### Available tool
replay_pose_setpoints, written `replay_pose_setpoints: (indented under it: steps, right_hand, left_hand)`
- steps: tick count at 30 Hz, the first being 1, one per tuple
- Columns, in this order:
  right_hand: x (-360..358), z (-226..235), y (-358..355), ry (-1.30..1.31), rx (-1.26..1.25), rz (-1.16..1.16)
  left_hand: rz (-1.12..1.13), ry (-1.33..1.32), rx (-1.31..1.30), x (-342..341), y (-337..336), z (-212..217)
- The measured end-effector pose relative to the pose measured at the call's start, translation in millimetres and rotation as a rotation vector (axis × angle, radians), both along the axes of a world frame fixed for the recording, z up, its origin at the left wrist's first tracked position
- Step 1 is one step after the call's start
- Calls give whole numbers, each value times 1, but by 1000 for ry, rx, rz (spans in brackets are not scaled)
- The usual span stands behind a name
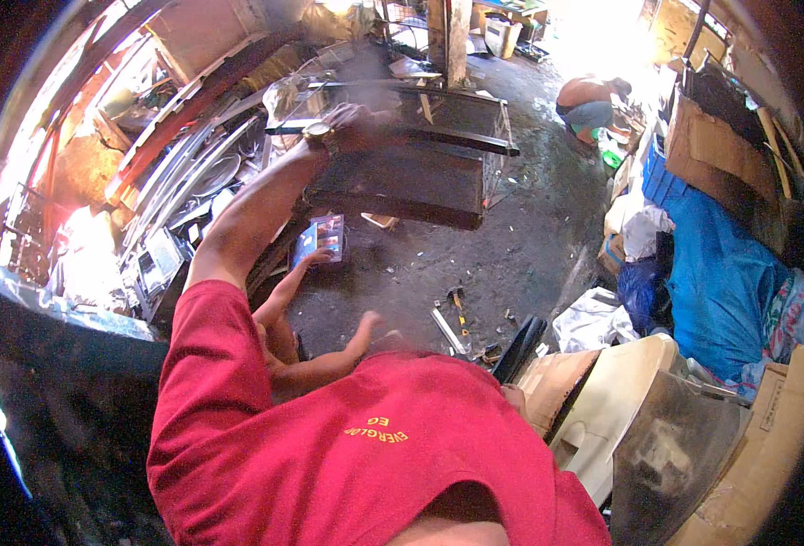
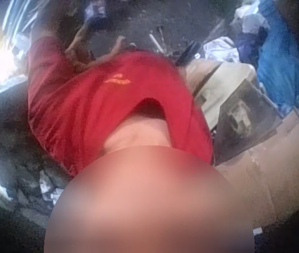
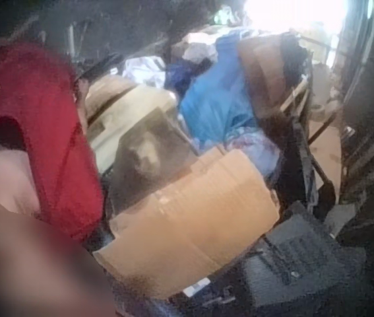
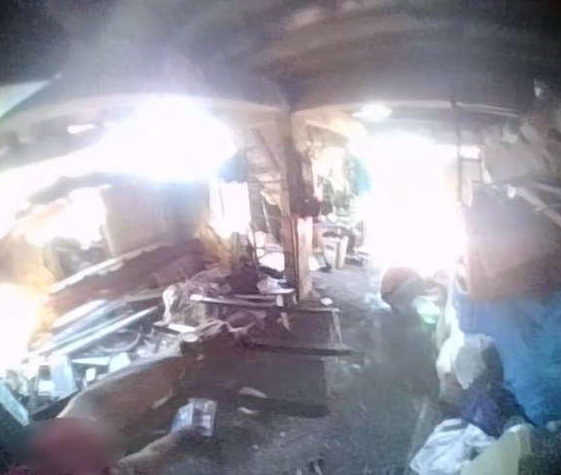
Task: The person assembles a rectangular metal wire frame with two other people. They position the frame, use a hammer to secure joints, and adjust the grid sections. The frame is handled repeatedly and inspected during assembly.
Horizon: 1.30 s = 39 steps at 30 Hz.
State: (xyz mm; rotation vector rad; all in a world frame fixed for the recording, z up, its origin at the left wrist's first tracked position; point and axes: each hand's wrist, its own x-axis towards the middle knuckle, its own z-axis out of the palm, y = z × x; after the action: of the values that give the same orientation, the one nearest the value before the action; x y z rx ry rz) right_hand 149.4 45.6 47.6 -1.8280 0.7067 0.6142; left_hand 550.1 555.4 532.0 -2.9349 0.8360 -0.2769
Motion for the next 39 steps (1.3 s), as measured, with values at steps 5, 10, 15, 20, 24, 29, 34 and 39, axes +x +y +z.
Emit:
replay_pose_setpoints:
  steps: [5,10,15,20,24,29,34,39]
  right_hand:
    - [22,-31,-8,87,100,-104]
    - [43,-50,-30,120,66,-57]
    - [97,-26,-39,143,-14,6]
    - [182,36,-28,251,30,-90]
    - [254,80,-22,202,36,-119]
    - [347,108,-35,269,-48,130]
    - [452,78,-77,360,-166,450]
    - [581,-30,-117,157,-154,770]
  left_hand:
    - [23,-16,-49,6,6,-19]
    - [92,-4,-88,17,16,-45]
    - [249,286,-319,54,41,-102]
    - [223,233,-361,88,65,-190]
    - [203,167,-347,106,75,-257]
    - [394,294,-294,99,66,-321]
    - [620,503,-340,70,42,-376]
    - [839,634,-347,53,11,-457]
